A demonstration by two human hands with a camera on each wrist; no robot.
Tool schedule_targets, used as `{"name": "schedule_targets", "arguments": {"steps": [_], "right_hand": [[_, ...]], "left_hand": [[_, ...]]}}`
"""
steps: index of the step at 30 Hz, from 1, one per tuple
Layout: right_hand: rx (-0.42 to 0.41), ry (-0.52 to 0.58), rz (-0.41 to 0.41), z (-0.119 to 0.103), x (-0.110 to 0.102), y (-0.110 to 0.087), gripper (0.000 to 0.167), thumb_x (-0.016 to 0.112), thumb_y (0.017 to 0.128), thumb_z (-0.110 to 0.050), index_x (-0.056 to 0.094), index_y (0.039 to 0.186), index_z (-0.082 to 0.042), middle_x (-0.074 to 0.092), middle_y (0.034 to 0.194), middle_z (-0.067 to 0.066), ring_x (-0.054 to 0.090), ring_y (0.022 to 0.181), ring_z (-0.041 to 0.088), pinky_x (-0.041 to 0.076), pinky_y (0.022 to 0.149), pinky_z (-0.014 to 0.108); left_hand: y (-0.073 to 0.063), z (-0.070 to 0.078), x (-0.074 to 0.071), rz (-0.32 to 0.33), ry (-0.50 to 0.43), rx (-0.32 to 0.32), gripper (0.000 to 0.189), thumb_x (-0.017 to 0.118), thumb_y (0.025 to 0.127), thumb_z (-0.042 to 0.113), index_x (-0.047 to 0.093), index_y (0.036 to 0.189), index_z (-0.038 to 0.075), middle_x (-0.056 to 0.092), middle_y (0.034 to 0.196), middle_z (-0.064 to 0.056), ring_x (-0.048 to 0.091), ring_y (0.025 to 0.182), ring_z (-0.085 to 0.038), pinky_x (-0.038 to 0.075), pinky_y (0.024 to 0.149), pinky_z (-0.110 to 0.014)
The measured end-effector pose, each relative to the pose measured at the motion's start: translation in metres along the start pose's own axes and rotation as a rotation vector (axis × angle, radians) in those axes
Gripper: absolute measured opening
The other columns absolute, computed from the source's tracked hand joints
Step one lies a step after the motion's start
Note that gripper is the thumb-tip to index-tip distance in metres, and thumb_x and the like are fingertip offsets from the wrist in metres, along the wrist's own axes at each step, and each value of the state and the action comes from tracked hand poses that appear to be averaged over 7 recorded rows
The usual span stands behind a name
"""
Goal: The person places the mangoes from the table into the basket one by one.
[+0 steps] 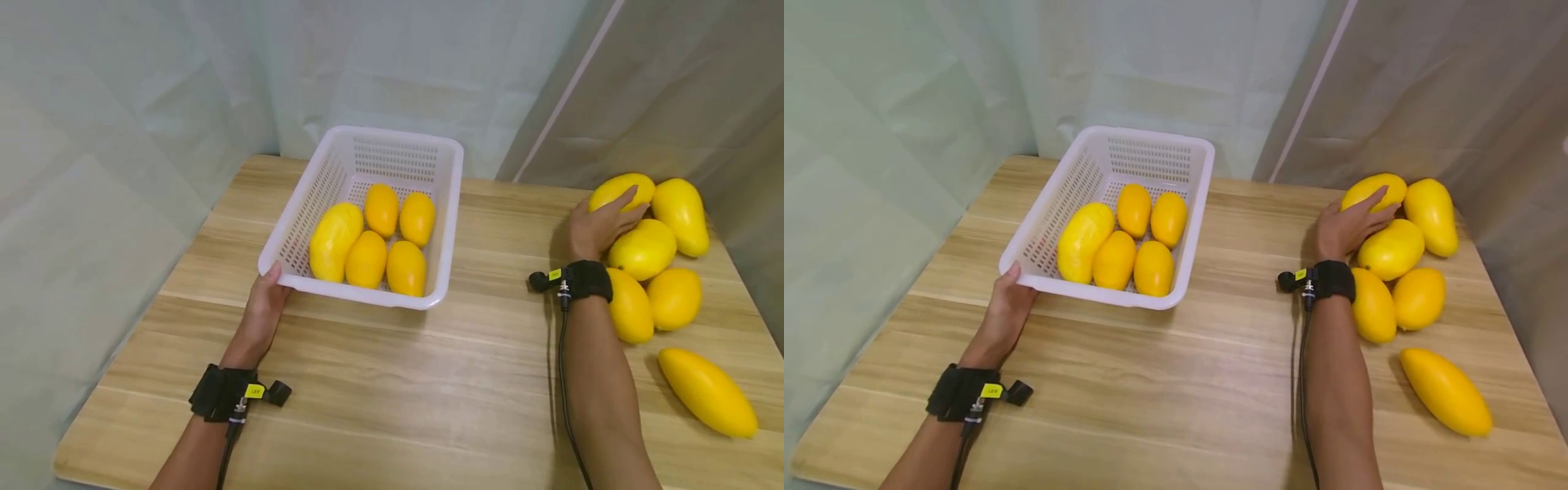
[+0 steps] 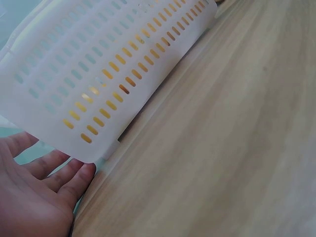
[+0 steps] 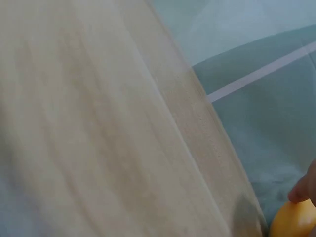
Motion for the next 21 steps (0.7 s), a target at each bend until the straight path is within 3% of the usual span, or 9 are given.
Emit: {"name": "schedule_targets", "arguments": {"steps": [5,11,14,17,21], "right_hand": [[0.035,0.057,0.036,0.005,0.0,0.001,0.077,0.054,0.102,-0.033,0.011,0.164,-0.02,0.004,0.167,0.014,0.006,0.154,0.021,0.002,0.12,0.021],[0.013,0.104,0.06,0.004,-0.002,-0.001,0.077,0.057,0.099,-0.03,0.016,0.163,-0.019,0.014,0.166,0.011,0.012,0.153,0.017,0.003,0.119,0.019],[0.002,0.143,0.087,0.002,-0.004,-0.002,0.077,0.063,0.095,-0.027,0.024,0.161,-0.016,0.027,0.163,0.009,0.021,0.15,0.015,0.008,0.117,0.016],[0.058,0.341,0.084,-0.002,-0.009,-0.002,0.074,0.066,0.093,-0.018,0.031,0.158,-0.014,0.035,0.16,0.003,0.03,0.143,0.006,0.016,0.111,0.009],[0.19,0.764,0.013,-0.014,-0.019,-0.007,0.075,0.065,0.093,-0.004,0.03,0.159,-0.017,0.031,0.161,-0.007,0.031,0.138,-0.002,0.027,0.104,0.006]], "left_hand": [[0.0,0.001,0.0,0.002,0.002,-0.004,0.061,0.03,0.105,0.053,0.015,0.162,0.033,0.014,0.167,0.0,0.02,0.15,-0.026,0.006,0.123,-0.05],[0.0,0.001,0.0,0.005,0.017,-0.001,0.061,0.03,0.105,0.054,0.017,0.162,0.034,0.017,0.167,0.001,0.022,0.15,-0.026,0.008,0.123,-0.051],[0.0,0.001,0.0,0.006,0.021,0.002,0.061,0.03,0.105,0.054,0.017,0.161,0.035,0.017,0.167,0.001,0.022,0.149,-0.026,0.008,0.123,-0.051],[0.0,0.002,0.0,0.004,0.017,0.008,0.061,0.03,0.105,0.054,0.017,0.162,0.034,0.017,0.167,0.001,0.022,0.15,-0.026,0.009,0.123,-0.051],[0.0,0.003,0.0,-0.004,0.001,0.017,0.062,0.03,0.106,0.052,0.017,0.162,0.031,0.016,0.167,-0.001,0.021,0.15,-0.026,0.009,0.123,-0.05]]}}
Point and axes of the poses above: each hand's wrist, its own y-axis towards the middle knuckle, its own x-axis out of the palm, z = x × y, the point moved 6 cm from there along y, towards the middle knuckle
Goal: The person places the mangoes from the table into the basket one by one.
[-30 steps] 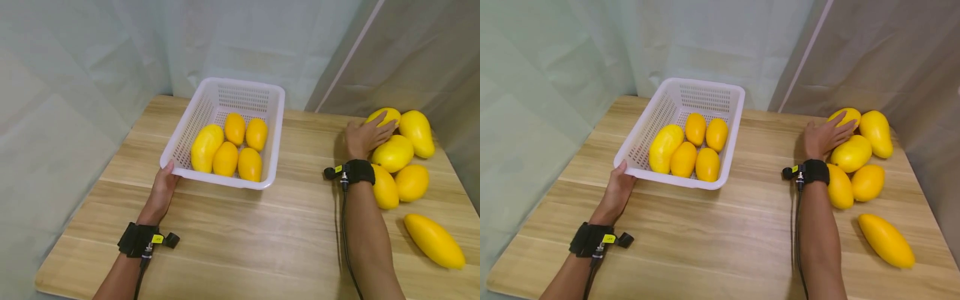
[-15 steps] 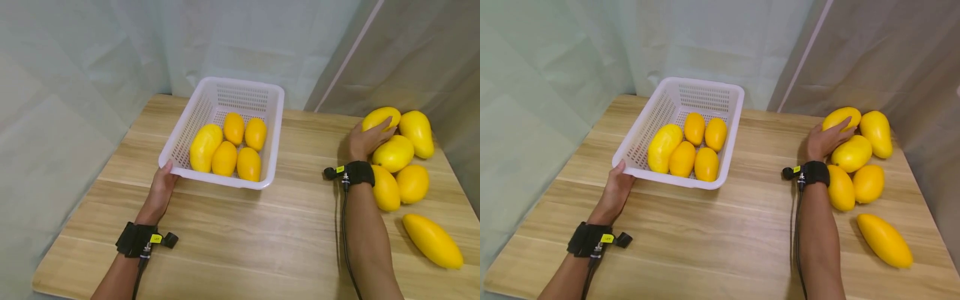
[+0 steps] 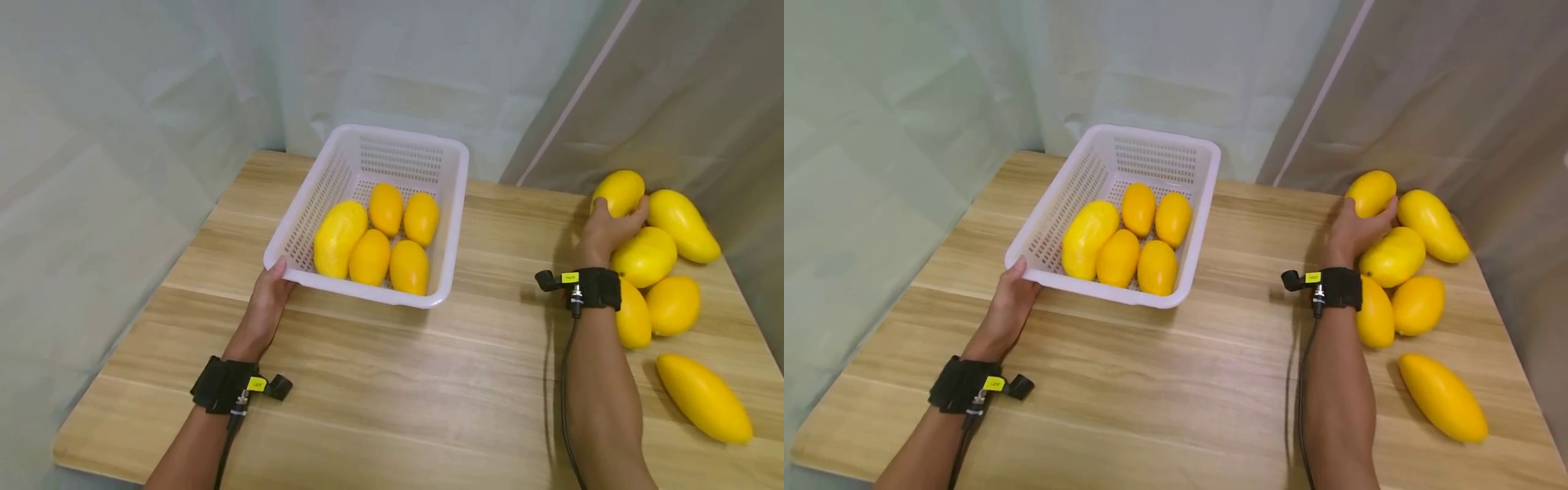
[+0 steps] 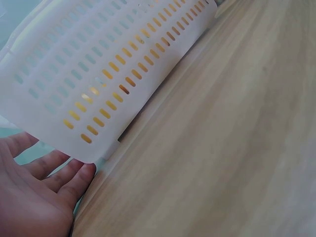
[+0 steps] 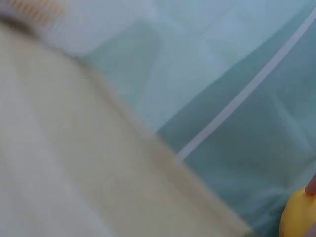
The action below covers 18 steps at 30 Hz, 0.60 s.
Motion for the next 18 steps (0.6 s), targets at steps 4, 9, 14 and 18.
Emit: {"name": "schedule_targets", "arguments": {"steps": [4,9,14,18], "right_hand": [[0.079,0.188,-0.066,-0.021,0.005,-0.012,0.079,0.065,0.094,-0.002,0.028,0.159,-0.025,0.025,0.161,-0.013,0.028,0.139,-0.007,0.033,0.103,0.009],[0.046,0.252,-0.146,-0.048,0.016,-0.031,0.078,0.066,0.092,-0.001,0.032,0.157,-0.026,0.03,0.159,-0.013,0.031,0.138,-0.009,0.034,0.104,0.011],[-0.023,0.288,-0.244,-0.072,0.031,-0.056,0.074,0.067,0.091,0.002,0.038,0.154,-0.022,0.038,0.155,-0.008,0.039,0.137,0.002,0.039,0.104,0.017],[-0.084,0.275,-0.35,-0.088,0.046,-0.081,0.071,0.069,0.09,0.002,0.043,0.152,-0.019,0.043,0.152,-0.005,0.043,0.136,0.012,0.043,0.103,0.023]], "left_hand": [[-0.001,0.0,0.001,0.003,0.005,0.003,0.062,0.031,0.105,0.053,0.017,0.162,0.033,0.016,0.168,0.0,0.021,0.151,-0.026,0.009,0.123,-0.05],[-0.002,0.0,0.003,0.003,0.011,0.009,0.062,0.03,0.106,0.052,0.017,0.162,0.031,0.018,0.167,0.0,0.022,0.15,-0.026,0.01,0.123,-0.05],[-0.002,0.002,0.006,0.0,0.0,0.011,0.063,0.031,0.106,0.051,0.017,0.162,0.026,0.019,0.167,-0.003,0.022,0.15,-0.025,0.011,0.122,-0.047],[-0.001,0.003,0.009,-0.001,-0.009,0.011,0.064,0.032,0.106,0.05,0.017,0.163,0.023,0.019,0.166,-0.004,0.023,0.15,-0.024,0.011,0.122,-0.047]]}}
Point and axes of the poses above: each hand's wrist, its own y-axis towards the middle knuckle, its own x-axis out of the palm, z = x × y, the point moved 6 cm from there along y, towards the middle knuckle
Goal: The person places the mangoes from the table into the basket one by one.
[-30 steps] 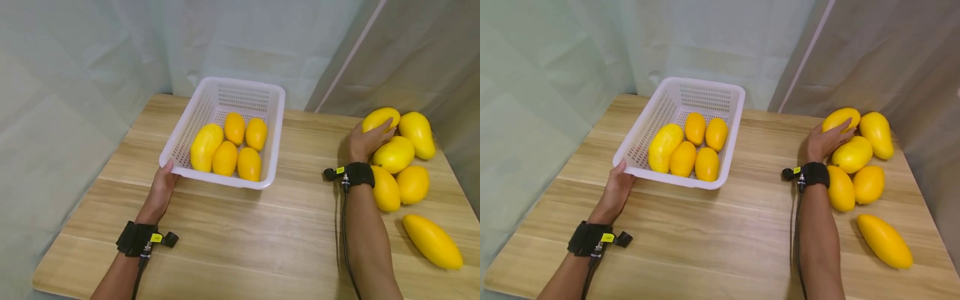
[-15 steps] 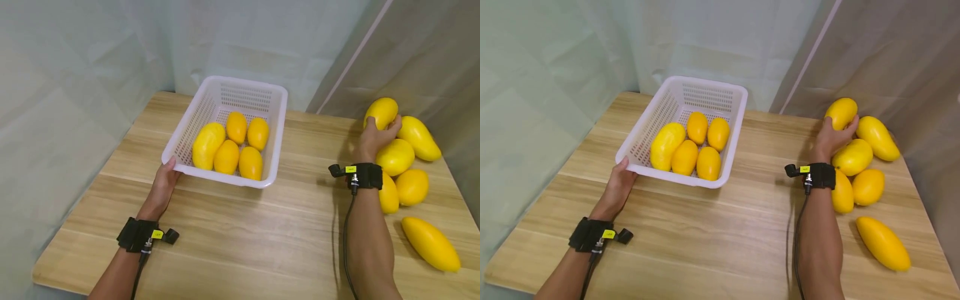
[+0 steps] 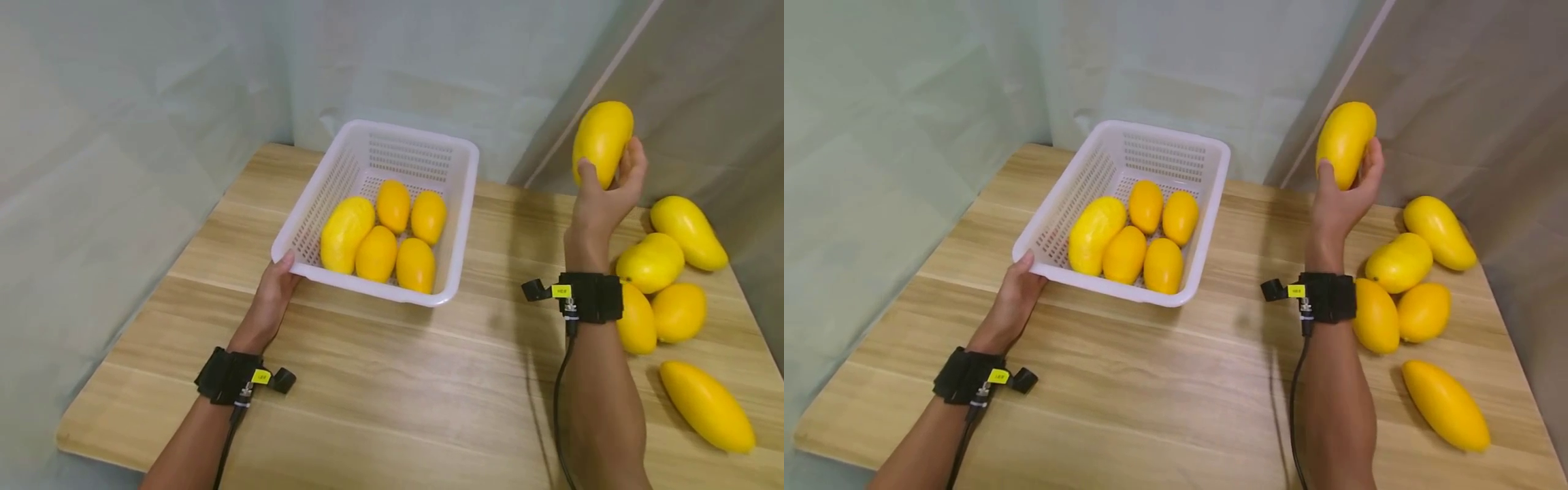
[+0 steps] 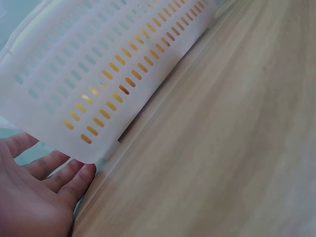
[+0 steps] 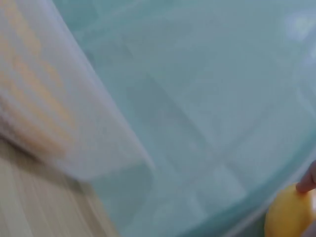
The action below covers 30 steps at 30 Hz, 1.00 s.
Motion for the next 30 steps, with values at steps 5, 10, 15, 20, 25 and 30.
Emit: {"name": "schedule_targets", "arguments": {"steps": [5,10,15,20,25,30], "right_hand": [[-0.057,-0.038,-0.163,-0.011,0.027,-0.019,0.07,0.07,0.089,0.001,0.043,0.152,-0.014,0.043,0.153,0.001,0.044,0.137,0.019,0.043,0.106,0.028],[-0.077,-0.136,-0.316,-0.009,0.046,-0.035,0.071,0.07,0.09,-0.001,0.041,0.153,-0.014,0.039,0.157,0.004,0.046,0.135,0.023,0.042,0.108,0.033],[-0.085,-0.311,-0.485,0.002,0.069,-0.047,0.074,0.07,0.092,-0.007,0.036,0.157,-0.018,0.035,0.16,0.004,0.047,0.135,0.024,0.043,0.107,0.037],[-0.183,-0.501,-0.659,0.011,0.1,-0.063,0.076,0.067,0.094,-0.007,0.031,0.159,-0.018,0.034,0.161,0.002,0.046,0.136,0.022,0.045,0.104,0.038],[-0.26,-0.62,-0.757,0.017,0.118,-0.076,0.075,0.065,0.095,-0.004,0.029,0.159,-0.015,0.036,0.159,0.004,0.047,0.131,0.024,0.044,0.104,0.042],[-0.262,-0.704,-0.826,0.024,0.127,-0.084,0.073,0.064,0.097,-0.006,0.028,0.16,-0.014,0.034,0.161,0.006,0.045,0.132,0.025,0.04,0.11,0.041]], "left_hand": [[0.002,-0.001,0.005,-0.001,0.005,0.001,0.065,0.033,0.106,0.05,0.018,0.162,0.021,0.021,0.166,-0.004,0.024,0.149,-0.024,0.01,0.122,-0.048],[0.004,-0.007,0.012,-0.001,0.013,-0.008,0.067,0.033,0.106,0.052,0.017,0.163,0.021,0.021,0.166,-0.003,0.023,0.15,-0.023,0.01,0.123,-0.047],[0.008,-0.01,0.022,-0.017,0.018,0.011,0.067,0.034,0.106,0.053,0.016,0.163,0.022,0.019,0.167,0.0,0.021,0.151,-0.02,0.01,0.123,-0.046],[0.011,-0.01,0.027,-0.009,0.011,0.019,0.069,0.035,0.105,0.054,0.017,0.163,0.02,0.021,0.166,-0.002,0.023,0.151,-0.02,0.012,0.123,-0.045],[0.013,-0.011,0.034,-0.002,0.013,0.021,0.068,0.035,0.106,0.052,0.018,0.163,0.019,0.023,0.166,-0.003,0.026,0.15,-0.021,0.014,0.123,-0.044],[0.016,-0.012,0.041,-0.004,0.029,0.027,0.068,0.034,0.105,0.053,0.017,0.163,0.021,0.022,0.166,-0.002,0.026,0.15,-0.02,0.016,0.123,-0.044]]}}
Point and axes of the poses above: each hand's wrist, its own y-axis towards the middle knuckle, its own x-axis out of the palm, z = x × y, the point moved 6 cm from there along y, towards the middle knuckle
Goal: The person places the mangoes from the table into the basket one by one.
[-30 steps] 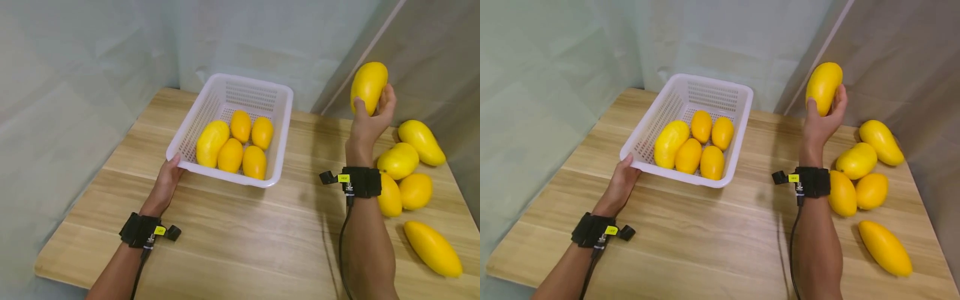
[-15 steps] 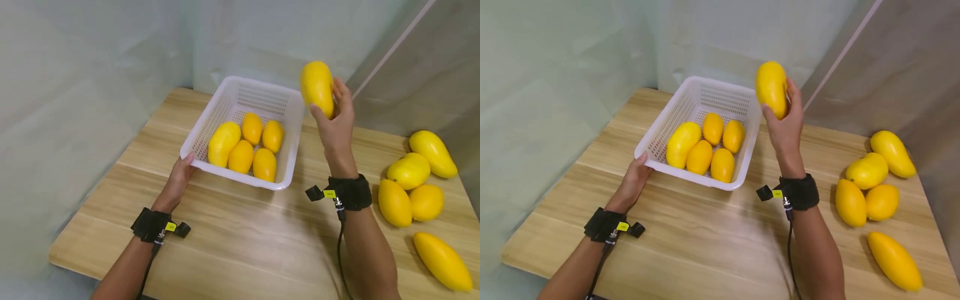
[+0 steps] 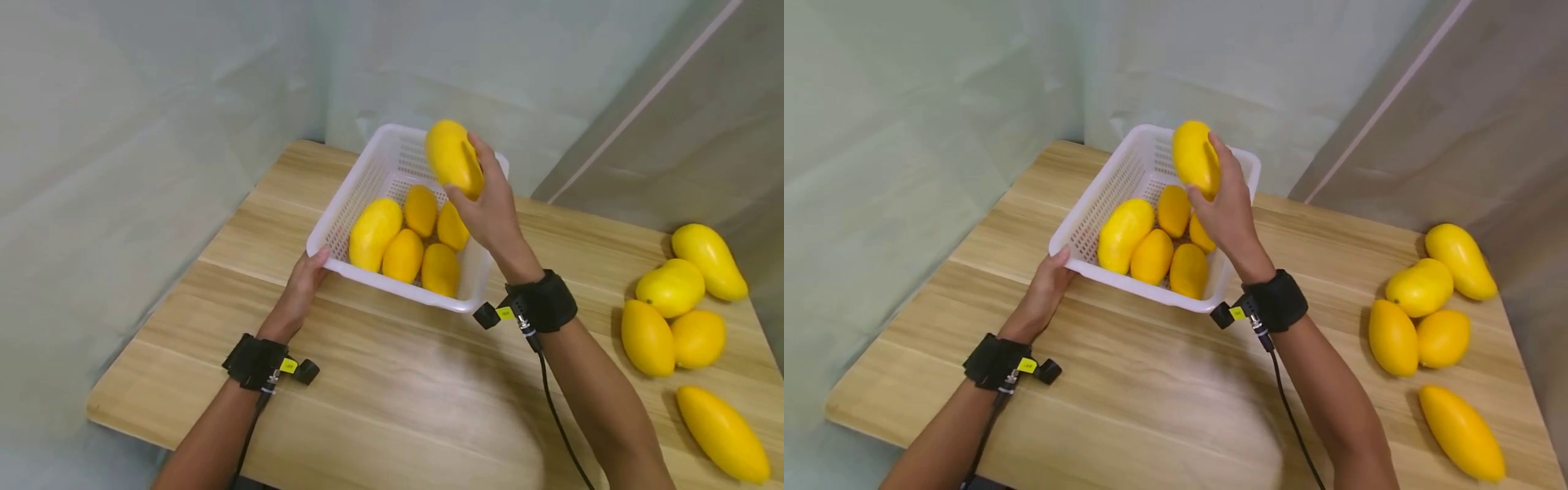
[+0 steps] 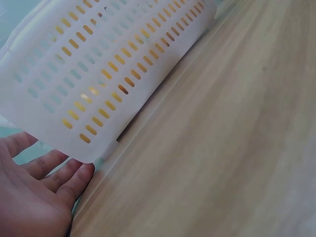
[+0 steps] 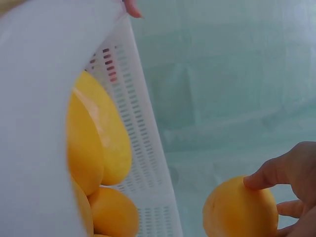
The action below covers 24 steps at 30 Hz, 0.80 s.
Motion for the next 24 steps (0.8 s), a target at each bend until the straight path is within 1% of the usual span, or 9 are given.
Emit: {"name": "schedule_targets", "arguments": {"steps": [3,6,8,14,24], "right_hand": [[0.011,-0.027,-0.034,0.001,0.005,0.002,0.073,0.064,0.097,-0.007,0.028,0.16,-0.014,0.031,0.163,0.004,0.038,0.141,0.02,0.032,0.117,0.037],[0.011,-0.044,-0.053,0.001,0.008,0.004,0.072,0.064,0.098,-0.008,0.028,0.16,-0.015,0.03,0.164,0.002,0.03,0.148,0.016,0.024,0.12,0.033],[0.003,-0.054,-0.062,0.002,0.009,0.006,0.073,0.065,0.098,-0.01,0.027,0.16,-0.015,0.029,0.164,0.002,0.026,0.15,0.014,0.021,0.121,0.032],[-0.017,-0.077,-0.076,0.004,0.01,0.011,0.072,0.064,0.099,-0.011,0.026,0.16,-0.014,0.028,0.165,0.003,0.023,0.152,0.017,0.019,0.122,0.035],[0.031,-0.113,-0.095,0.007,0.013,0.02,0.074,0.064,0.099,-0.011,0.024,0.161,-0.017,0.026,0.165,0.002,0.023,0.151,0.018,0.021,0.122,0.037]], "left_hand": [[0.001,0.0,0.004,-0.001,-0.008,0.005,0.068,0.035,0.106,0.052,0.017,0.163,0.021,0.022,0.166,-0.002,0.027,0.15,-0.021,0.016,0.122,-0.045],[0.003,0.0,0.007,-0.004,-0.03,0.012,0.068,0.036,0.106,0.051,0.017,0.163,0.019,0.023,0.166,-0.003,0.027,0.15,-0.021,0.017,0.122,-0.045],[0.005,-0.001,0.009,-0.004,-0.038,0.011,0.069,0.037,0.105,0.052,0.018,0.163,0.019,0.023,0.166,-0.003,0.027,0.15,-0.021,0.017,0.122,-0.043],[0.011,-0.005,0.014,-0.007,-0.042,0.005,0.068,0.037,0.106,0.051,0.018,0.163,0.019,0.024,0.166,-0.002,0.027,0.15,-0.019,0.017,0.122,-0.042],[0.017,-0.008,0.022,-0.018,-0.044,0.01,0.067,0.036,0.106,0.049,0.016,0.163,0.02,0.023,0.166,0.0,0.026,0.15,-0.017,0.017,0.122,-0.042]]}}
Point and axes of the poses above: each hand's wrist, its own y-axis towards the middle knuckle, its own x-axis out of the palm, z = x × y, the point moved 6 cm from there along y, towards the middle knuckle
